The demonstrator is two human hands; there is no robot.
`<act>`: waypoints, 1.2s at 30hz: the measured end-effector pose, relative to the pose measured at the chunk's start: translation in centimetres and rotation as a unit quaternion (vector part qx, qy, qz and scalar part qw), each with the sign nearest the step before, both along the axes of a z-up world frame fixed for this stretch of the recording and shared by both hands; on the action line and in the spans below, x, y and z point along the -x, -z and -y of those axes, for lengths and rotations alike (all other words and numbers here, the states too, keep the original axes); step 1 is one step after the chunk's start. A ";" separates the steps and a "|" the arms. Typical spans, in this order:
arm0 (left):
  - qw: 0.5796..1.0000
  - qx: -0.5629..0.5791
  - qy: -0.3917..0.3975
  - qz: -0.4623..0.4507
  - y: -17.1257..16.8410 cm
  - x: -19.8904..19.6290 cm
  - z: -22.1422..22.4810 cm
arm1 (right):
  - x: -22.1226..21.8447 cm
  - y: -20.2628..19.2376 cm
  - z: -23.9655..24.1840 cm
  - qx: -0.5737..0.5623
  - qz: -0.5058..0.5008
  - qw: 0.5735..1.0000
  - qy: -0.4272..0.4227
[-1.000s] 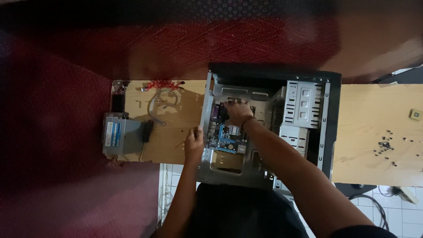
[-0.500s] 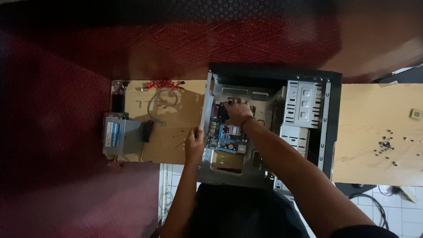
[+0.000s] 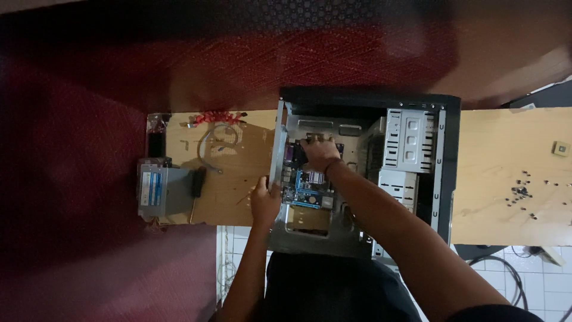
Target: The person presses a fan onto a motherboard inside a computer case and then uses a screwdriver to tighten screws on the board.
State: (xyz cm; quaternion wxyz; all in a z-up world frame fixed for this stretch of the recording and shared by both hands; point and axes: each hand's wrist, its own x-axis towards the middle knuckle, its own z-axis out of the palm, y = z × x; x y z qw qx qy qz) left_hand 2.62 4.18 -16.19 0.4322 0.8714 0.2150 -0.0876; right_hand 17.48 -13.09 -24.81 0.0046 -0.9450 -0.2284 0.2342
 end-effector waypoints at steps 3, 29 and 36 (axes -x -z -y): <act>1.000 -0.023 0.011 0.014 -0.4 -0.1 0.2 | 0.3 -0.8 0.0 -0.006 -0.010 1.000 0.002; 0.995 -0.093 0.011 -0.043 -1.5 -0.2 1.6 | 1.3 -3.0 0.7 -0.023 0.009 1.000 0.007; 0.996 -0.077 0.008 -0.035 -0.9 0.0 1.2 | 1.2 -1.5 0.6 -0.078 0.010 0.997 0.022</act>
